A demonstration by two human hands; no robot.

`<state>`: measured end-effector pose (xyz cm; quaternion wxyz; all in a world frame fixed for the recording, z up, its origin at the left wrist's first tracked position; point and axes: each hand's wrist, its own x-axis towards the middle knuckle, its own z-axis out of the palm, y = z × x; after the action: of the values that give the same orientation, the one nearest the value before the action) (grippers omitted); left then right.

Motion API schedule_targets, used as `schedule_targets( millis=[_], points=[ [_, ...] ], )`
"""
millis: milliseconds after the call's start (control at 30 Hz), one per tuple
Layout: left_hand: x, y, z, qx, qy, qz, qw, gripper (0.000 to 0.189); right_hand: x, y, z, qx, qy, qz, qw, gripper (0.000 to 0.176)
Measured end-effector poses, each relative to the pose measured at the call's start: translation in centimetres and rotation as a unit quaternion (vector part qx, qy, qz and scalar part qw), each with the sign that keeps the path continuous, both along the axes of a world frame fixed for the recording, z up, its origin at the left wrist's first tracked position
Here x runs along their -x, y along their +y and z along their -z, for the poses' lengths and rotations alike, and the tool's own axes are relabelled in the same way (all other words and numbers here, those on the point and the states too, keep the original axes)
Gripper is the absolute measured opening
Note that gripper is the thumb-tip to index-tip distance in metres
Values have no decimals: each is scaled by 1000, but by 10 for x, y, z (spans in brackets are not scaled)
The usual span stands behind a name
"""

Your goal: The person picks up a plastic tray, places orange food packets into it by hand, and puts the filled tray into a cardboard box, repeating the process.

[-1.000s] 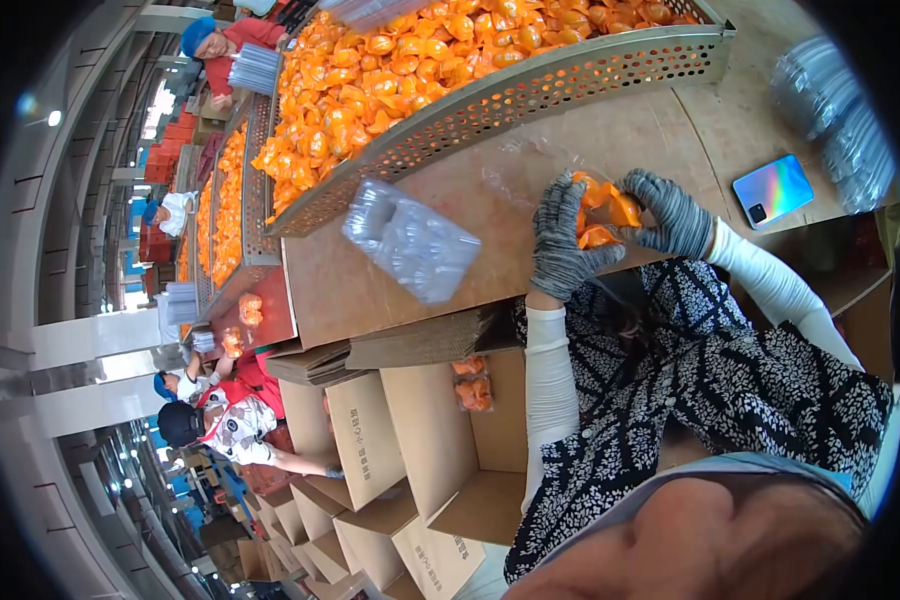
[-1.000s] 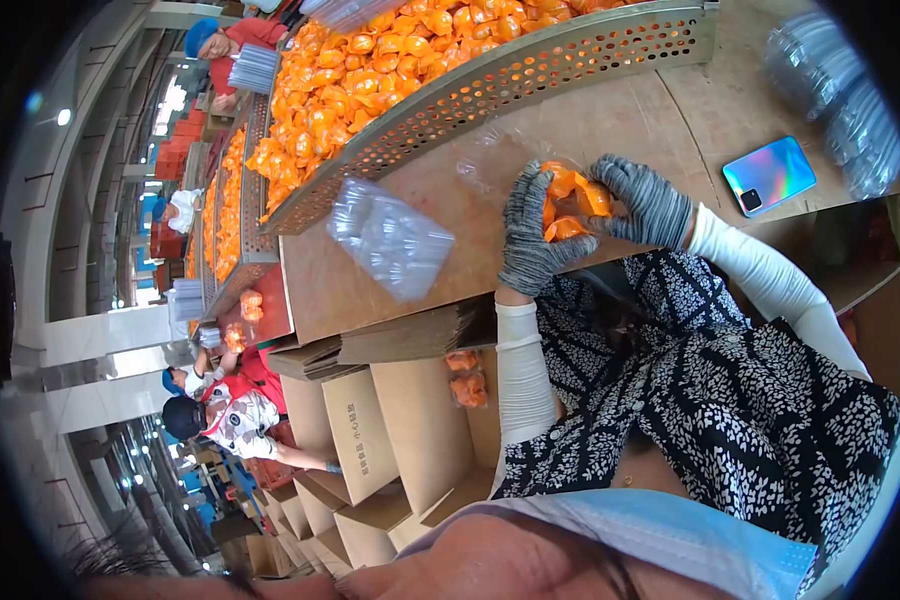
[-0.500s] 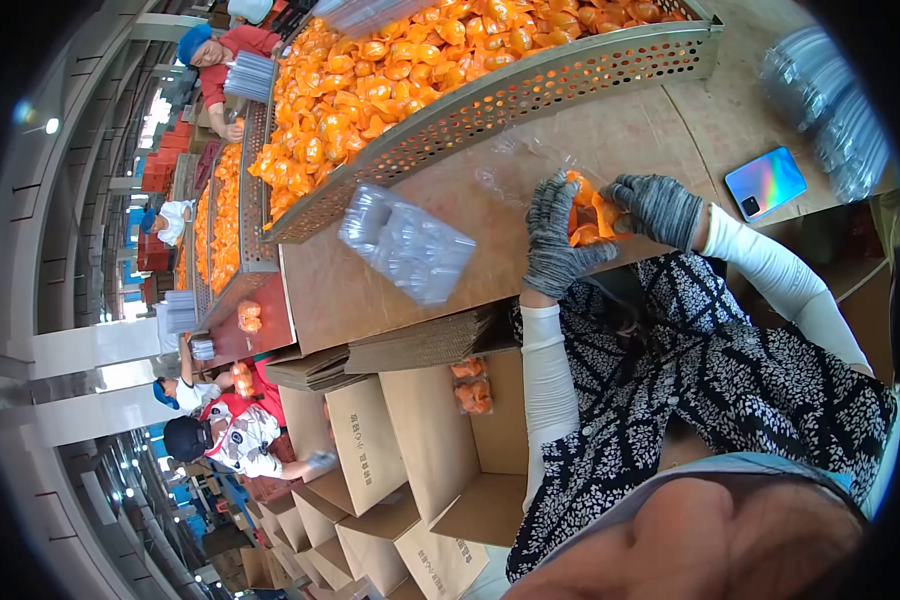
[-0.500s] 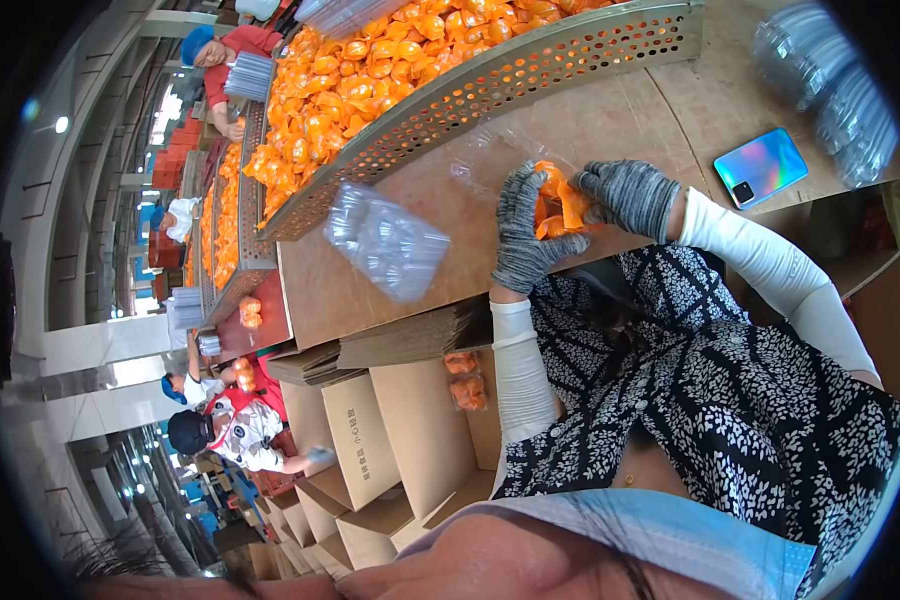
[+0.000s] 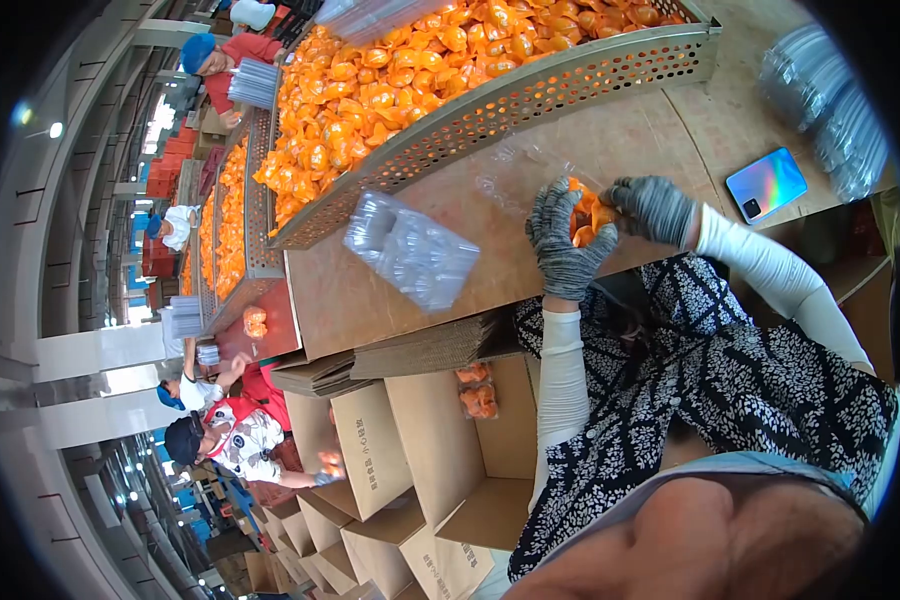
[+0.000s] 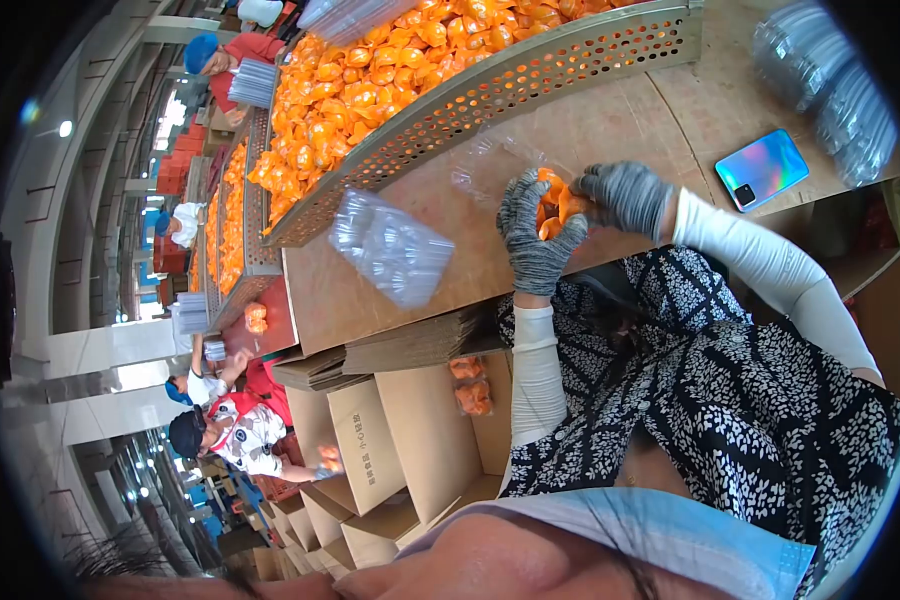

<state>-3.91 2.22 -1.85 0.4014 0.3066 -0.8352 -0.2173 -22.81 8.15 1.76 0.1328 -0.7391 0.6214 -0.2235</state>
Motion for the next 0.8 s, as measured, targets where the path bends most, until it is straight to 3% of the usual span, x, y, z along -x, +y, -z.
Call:
schedule_targets(
  millis=[67, 133, 200, 267, 367, 433, 467, 500, 533, 567, 600, 667, 733, 800],
  points=[
    [-1, -3, -4, 14, 12, 3, 1000, 63, 36, -26, 12, -42, -164, -202, 965, 37],
    [-3, -5, -7, 3, 29, 46, 999, 59, 42, -54, 4, -172, -233, -54, 956, 40],
    [-3, -6, -7, 7, 31, 52, 998, 58, 35, -83, 14, -6, -252, 10, 968, 42],
    [-3, -8, -8, 15, 33, 57, 998, 58, 22, -118, 38, -30, -217, 22, 975, 48],
    [-4, -9, -9, 8, 22, 63, 998, 56, -11, -146, 30, -110, -316, 52, 941, 54],
    [-4, -12, -10, 20, 19, 68, 997, 57, -23, -154, 17, -291, -360, -48, 885, 53],
    [-6, -10, -11, 21, 16, 68, 997, 57, -24, -151, 13, -290, -362, -50, 884, 53],
    [-7, -7, -12, 30, -8, 42, 999, 59, -25, -146, 10, -135, -377, -152, 904, 49],
    [-8, -3, -14, 37, -30, 15, 999, 62, -26, -136, 5, 22, -378, -249, 892, 44],
    [-11, 1, -13, 35, -30, 11, 999, 62, -19, -117, 4, -126, -495, -237, 827, 41],
    [-12, 5, -13, -27, -72, -6, 997, 66, -15, -102, 0, -130, -494, -239, 825, 41],
    [-11, 11, -9, -93, -109, -27, 989, 70, -1, -81, 4, -46, -396, -293, 869, 51],
    [-6, 17, -1, -53, 27, -60, 996, 74, 11, -62, -3, -10, -342, -300, 891, 58],
    [-6, 25, 14, -107, 83, -61, 989, 73, 17, -45, 0, 26, -288, -304, 908, 66]
  ],
)
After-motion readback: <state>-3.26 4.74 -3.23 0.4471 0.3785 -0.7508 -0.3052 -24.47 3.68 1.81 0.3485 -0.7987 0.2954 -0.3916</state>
